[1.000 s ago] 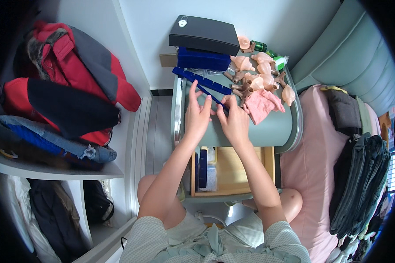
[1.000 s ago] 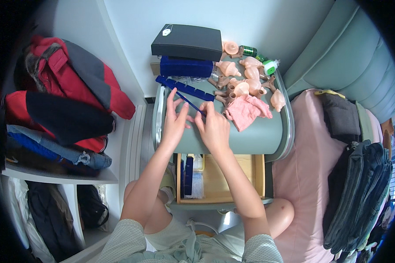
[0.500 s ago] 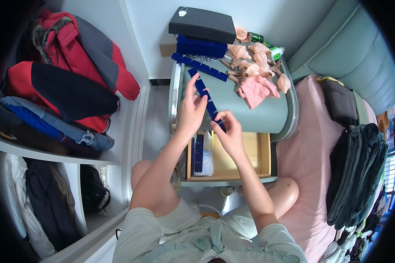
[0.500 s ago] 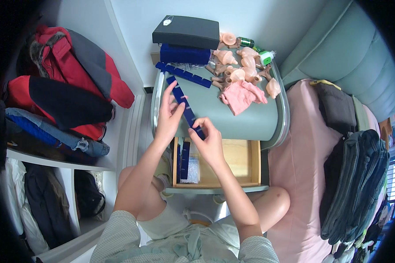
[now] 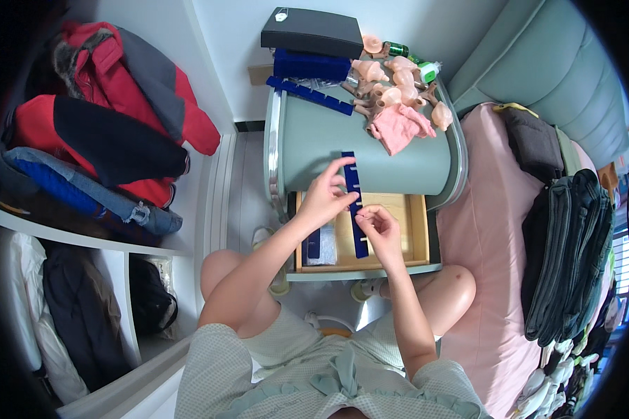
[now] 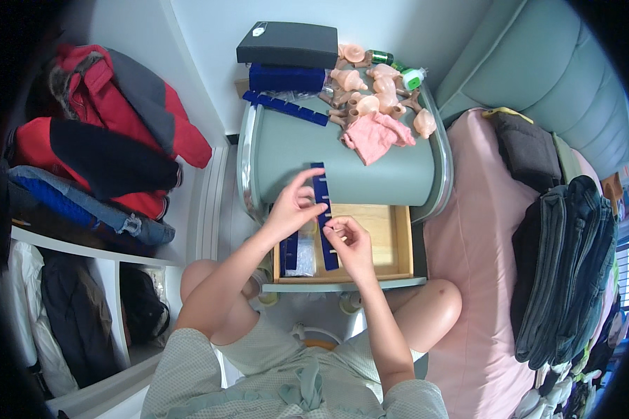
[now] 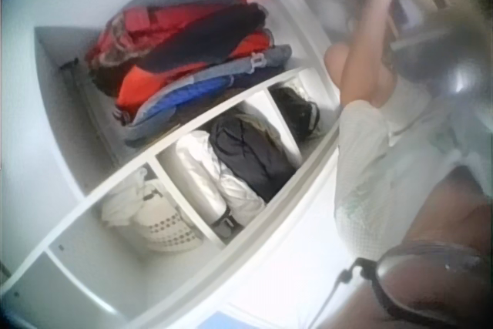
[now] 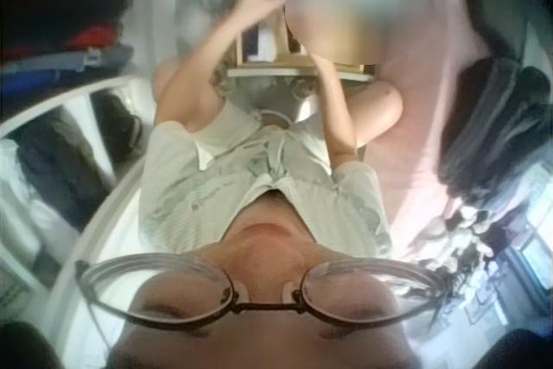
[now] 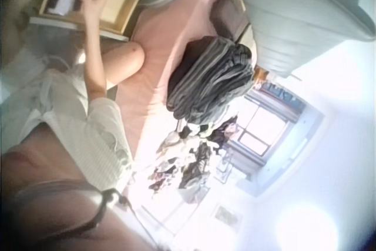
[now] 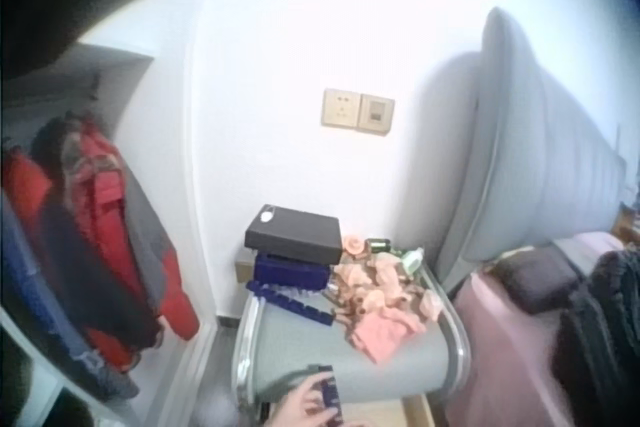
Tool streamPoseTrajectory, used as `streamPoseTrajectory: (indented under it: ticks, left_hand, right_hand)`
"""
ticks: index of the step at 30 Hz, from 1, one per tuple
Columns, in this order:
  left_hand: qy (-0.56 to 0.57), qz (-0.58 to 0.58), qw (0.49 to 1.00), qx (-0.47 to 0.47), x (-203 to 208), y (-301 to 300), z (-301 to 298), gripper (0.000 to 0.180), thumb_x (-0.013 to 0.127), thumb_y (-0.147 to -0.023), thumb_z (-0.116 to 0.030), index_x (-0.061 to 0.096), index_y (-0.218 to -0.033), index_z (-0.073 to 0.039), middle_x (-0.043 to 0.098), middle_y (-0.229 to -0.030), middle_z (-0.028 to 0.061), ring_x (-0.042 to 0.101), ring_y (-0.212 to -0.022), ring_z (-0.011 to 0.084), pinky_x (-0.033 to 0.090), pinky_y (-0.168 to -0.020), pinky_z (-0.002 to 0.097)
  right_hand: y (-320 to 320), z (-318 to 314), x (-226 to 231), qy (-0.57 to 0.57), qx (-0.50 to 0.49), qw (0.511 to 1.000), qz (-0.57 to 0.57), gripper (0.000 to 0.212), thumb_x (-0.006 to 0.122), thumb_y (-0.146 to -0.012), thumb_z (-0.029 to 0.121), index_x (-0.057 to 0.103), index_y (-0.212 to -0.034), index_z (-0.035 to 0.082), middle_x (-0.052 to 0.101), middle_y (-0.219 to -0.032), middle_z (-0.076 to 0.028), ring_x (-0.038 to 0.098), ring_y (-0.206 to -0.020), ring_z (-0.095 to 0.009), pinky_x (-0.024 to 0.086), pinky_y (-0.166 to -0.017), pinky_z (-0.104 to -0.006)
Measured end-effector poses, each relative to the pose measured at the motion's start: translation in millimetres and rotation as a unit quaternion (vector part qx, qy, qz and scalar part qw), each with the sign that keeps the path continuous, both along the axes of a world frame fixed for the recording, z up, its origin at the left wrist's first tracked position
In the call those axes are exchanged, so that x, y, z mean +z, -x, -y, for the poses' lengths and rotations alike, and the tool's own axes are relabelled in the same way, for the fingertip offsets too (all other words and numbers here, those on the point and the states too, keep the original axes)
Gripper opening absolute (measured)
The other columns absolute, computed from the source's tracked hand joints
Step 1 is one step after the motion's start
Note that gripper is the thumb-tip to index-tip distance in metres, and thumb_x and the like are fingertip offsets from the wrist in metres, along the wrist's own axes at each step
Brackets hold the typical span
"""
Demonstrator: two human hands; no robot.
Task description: The person cleans and organizes small plastic doll parts and accessories, using a pink cloth to wipe them before placing them into a blue plastic container inside a drawer.
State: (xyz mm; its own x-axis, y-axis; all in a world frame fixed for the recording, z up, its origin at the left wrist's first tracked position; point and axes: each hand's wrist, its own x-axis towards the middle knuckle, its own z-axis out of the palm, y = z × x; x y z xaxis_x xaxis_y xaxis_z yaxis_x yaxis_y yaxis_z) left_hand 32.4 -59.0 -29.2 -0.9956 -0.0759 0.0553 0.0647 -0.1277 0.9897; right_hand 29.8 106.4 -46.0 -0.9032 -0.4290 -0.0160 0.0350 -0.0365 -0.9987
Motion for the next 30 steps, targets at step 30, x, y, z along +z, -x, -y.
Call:
streamPoseTrajectory:
  ticks: [30]
  left_hand:
    - [0.518, 0.101, 0.849, 0.015, -35.5, -65.7, 51.8, 0.051, 0.064, -0.077, -0.022, 0.047, -0.123, -0.011, 0.059, -0.110, 0.0093, 0.057, -0.099, 0.0290, 0.048, -0.081, 0.0388]
  right_hand:
    - [-22.3, -1.3, -51.9, -0.012, 0.110, 0.966, 0.234, 0.035, 0.061, -0.082, 0.002, 0.055, -0.116, 0.003, 0.065, -0.089, -0.005, 0.061, -0.080, -0.008, 0.049, -0.070, -0.0180]
